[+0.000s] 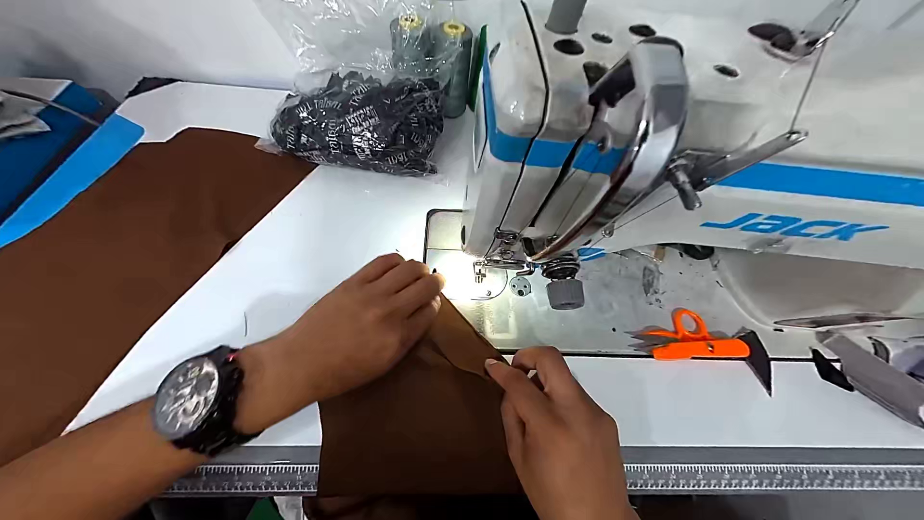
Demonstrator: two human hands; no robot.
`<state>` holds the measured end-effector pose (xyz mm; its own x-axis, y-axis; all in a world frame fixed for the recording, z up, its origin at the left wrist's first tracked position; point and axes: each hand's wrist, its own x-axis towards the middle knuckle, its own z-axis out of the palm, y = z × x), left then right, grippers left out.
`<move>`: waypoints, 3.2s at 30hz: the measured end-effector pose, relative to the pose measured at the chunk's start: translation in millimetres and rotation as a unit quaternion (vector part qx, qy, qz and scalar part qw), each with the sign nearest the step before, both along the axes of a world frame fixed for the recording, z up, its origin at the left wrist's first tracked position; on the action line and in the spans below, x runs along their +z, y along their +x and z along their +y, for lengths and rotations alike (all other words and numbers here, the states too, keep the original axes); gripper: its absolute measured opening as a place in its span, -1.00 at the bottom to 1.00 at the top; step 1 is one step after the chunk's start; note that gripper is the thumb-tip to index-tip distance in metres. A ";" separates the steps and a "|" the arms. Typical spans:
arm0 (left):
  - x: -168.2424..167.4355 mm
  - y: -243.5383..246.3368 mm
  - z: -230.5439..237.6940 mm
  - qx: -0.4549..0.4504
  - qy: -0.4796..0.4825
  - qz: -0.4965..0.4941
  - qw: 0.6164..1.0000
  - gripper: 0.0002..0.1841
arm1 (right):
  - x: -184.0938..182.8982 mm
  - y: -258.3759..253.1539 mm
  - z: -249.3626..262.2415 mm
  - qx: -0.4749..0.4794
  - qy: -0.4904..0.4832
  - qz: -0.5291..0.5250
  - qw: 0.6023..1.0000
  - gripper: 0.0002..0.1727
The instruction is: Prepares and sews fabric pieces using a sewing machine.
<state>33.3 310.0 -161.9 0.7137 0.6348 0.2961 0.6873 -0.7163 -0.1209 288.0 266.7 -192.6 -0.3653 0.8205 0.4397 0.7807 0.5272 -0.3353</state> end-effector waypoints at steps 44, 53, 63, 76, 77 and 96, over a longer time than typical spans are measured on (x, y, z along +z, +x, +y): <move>-21.3 -37.1 103.7 -0.203 -0.182 -0.021 0.962 -0.37 | 6.6 -56.6 6.4 -0.144 -0.044 0.053 0.987 -0.78; -11.4 -34.1 98.9 -0.209 -0.194 -0.053 0.957 -0.39 | 6.5 -56.5 5.9 -0.136 -0.042 0.057 0.988 -0.77; -19.0 -35.6 102.4 -0.190 -0.190 -0.021 0.963 -0.34 | 6.2 -56.9 5.9 -0.138 -0.038 0.055 0.988 -0.78; -20.3 -36.7 106.4 -0.191 -0.184 -0.029 0.964 -0.37 | 5.5 -57.8 5.6 -0.142 -0.031 0.049 0.988 -0.75; -19.6 -36.6 106.4 -0.192 -0.185 -0.032 0.963 -0.38 | 5.5 -57.8 5.3 -0.142 -0.031 0.048 0.988 -0.75; -26.3 6.8 -24.7 -0.061 -0.116 -0.110 0.985 -0.51 | 7.2 -41.2 -48.5 -0.151 -0.065 0.055 0.985 -0.72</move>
